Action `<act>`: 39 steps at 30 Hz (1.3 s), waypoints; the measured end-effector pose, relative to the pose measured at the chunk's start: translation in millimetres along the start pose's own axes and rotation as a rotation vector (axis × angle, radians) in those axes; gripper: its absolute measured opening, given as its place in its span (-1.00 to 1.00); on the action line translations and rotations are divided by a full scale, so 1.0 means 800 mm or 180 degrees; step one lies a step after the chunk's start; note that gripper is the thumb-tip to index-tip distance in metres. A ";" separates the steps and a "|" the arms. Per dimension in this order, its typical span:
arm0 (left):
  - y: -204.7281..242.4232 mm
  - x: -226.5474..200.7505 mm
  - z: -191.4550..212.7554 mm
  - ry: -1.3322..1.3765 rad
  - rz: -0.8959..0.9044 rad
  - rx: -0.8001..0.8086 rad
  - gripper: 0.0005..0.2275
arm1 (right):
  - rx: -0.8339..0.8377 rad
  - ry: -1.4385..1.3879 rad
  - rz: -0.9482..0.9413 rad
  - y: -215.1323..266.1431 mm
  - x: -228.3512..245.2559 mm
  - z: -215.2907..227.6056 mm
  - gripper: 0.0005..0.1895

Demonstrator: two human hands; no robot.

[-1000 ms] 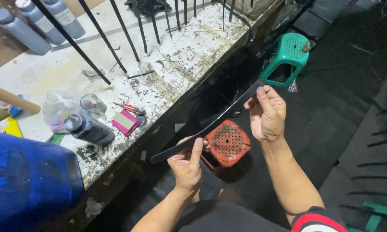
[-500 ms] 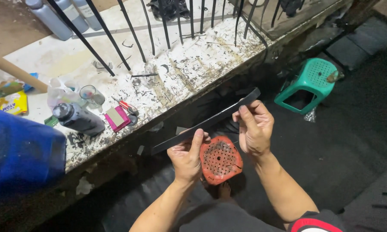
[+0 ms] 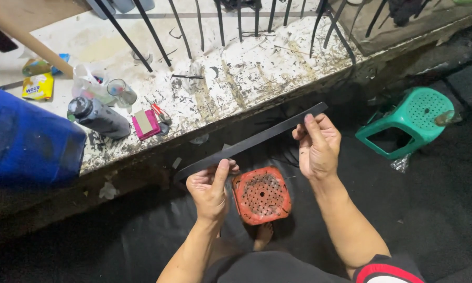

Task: The person picks up black rubber strips, uses a green clip to secure one end, and hangs the strip on a wall-mounted rack. They then use a manual roller tool to flatten and smooth the strip before repeating the process with another strip.

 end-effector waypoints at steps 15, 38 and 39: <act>0.002 -0.009 0.031 0.0068 -0.0232 -0.0407 -0.96 | 0.0532 0.0014 -0.0122 0.016 -0.035 -0.039 -0.90; -0.041 -0.106 0.159 0.0114 -0.0730 -0.0802 -0.95 | 0.1160 0.0192 -0.0243 0.097 -0.132 -0.189 -0.91; -0.044 -0.118 0.160 0.0180 -0.0791 -0.0720 -0.92 | 0.1208 0.0224 -0.0213 0.100 -0.140 -0.193 -0.92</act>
Point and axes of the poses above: each hand's wrist, its own y-axis away from the middle knuckle, its own z-axis out of the back of the hand, x = y × z, the point moved 4 cm from there along -y, towards the middle knuckle, and after that the axes turned 10 degrees about -z, right-handed, at the moved point
